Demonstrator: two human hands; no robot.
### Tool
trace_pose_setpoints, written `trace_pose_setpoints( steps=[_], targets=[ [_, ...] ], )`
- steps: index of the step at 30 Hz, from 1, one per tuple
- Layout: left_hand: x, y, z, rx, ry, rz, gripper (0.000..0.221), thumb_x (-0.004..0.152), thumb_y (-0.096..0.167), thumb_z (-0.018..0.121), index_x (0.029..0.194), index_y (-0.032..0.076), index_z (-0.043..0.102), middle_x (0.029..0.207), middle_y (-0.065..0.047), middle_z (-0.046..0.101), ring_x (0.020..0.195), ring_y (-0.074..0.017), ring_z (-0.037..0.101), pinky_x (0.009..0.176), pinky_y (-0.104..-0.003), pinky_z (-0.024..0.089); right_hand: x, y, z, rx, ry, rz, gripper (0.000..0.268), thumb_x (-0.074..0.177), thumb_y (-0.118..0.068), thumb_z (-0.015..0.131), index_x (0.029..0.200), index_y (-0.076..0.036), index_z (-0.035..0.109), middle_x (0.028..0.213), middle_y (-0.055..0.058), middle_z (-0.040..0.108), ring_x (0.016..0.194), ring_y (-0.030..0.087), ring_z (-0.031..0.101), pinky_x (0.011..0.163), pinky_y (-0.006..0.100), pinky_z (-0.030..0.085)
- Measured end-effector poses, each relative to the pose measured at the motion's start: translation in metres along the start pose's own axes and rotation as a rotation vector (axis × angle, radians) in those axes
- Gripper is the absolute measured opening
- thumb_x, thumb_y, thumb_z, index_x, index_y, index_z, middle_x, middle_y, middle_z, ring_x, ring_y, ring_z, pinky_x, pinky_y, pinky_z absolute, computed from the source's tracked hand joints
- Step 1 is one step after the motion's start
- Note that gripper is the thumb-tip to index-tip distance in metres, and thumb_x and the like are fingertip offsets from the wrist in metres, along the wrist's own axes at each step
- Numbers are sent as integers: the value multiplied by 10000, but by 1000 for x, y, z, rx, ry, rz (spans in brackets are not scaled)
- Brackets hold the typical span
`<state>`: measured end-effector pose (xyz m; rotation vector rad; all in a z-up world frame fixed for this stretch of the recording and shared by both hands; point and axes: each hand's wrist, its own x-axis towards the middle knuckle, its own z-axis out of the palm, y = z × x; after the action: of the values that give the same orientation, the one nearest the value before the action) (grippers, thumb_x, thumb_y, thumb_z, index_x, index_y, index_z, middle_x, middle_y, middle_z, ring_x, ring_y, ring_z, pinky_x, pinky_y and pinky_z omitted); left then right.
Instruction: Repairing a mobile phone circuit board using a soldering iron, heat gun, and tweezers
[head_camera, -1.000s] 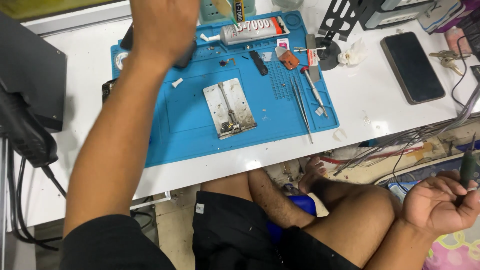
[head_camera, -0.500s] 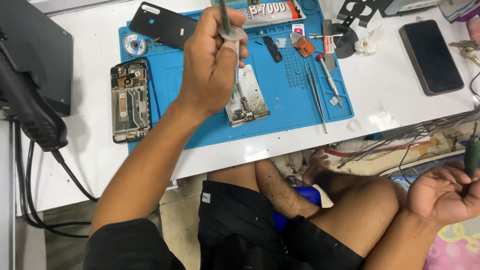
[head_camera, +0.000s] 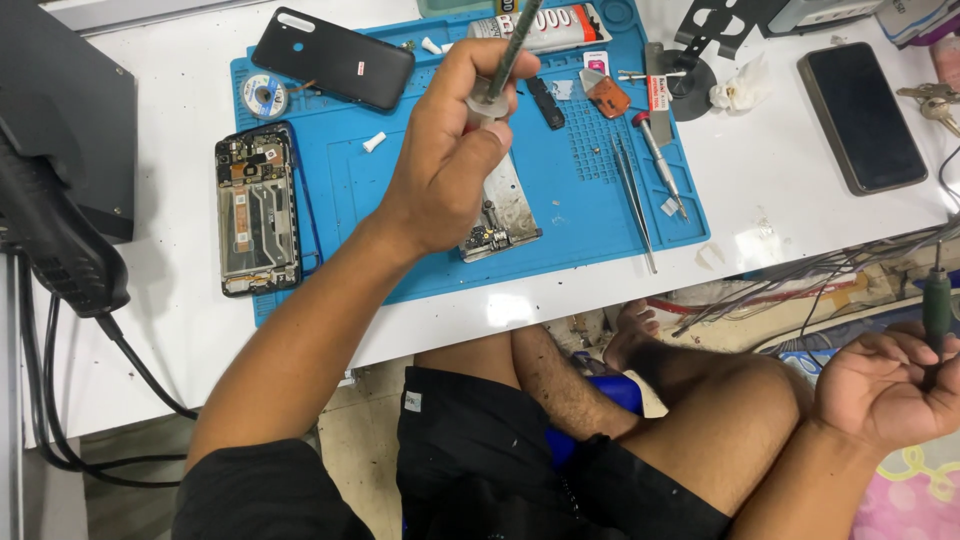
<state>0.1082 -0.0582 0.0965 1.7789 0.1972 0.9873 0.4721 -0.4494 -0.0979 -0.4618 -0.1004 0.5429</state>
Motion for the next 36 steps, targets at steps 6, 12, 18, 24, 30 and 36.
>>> trace_pose_setpoints(
  steps=[6,12,18,24,30,36],
  targets=[
    [-4,10,8,140,2,101,398,1061,370,432,1347,98,488,1066,-47,492,828,-131,436,773,-312,422,-1,1,3,6,-74,25,41,1097,-138,667,1101,-103,688,1072,-46,641,945,-6,667,892,119,497],
    [-10,16,19,-53,-2,-4,340,1015,165,485,1338,59,476,1100,-55,535,826,-136,538,771,-290,524,0,-2,-3,28,-18,27,47,1051,-146,722,1080,-113,705,1111,-49,668,946,-11,666,886,122,479],
    [-9,18,22,-293,21,-109,262,1020,284,508,1232,129,504,1004,-32,490,673,-88,462,565,-226,413,2,-4,-9,51,-7,29,91,1028,-134,722,1112,-99,715,1112,-25,658,949,2,675,892,132,485],
    [-3,18,20,-345,92,-133,398,1065,503,458,1137,116,519,972,-63,491,593,-112,477,476,-214,442,4,-7,-16,81,19,11,120,1021,-125,684,1119,-63,716,1163,21,662,940,29,688,897,152,499],
    [4,23,10,-325,76,-74,342,1072,480,471,1094,140,446,1037,-52,514,616,-172,604,462,-258,506,9,-10,-26,148,22,1,187,983,-63,664,1157,7,656,1111,64,655,917,75,699,857,167,500],
    [5,17,5,-299,155,-131,454,1028,536,427,1056,85,475,942,-70,523,519,-137,487,403,-250,415,12,-17,-44,214,-41,27,215,963,-53,657,1157,-3,581,1163,59,660,989,96,700,932,187,524]
  ],
)
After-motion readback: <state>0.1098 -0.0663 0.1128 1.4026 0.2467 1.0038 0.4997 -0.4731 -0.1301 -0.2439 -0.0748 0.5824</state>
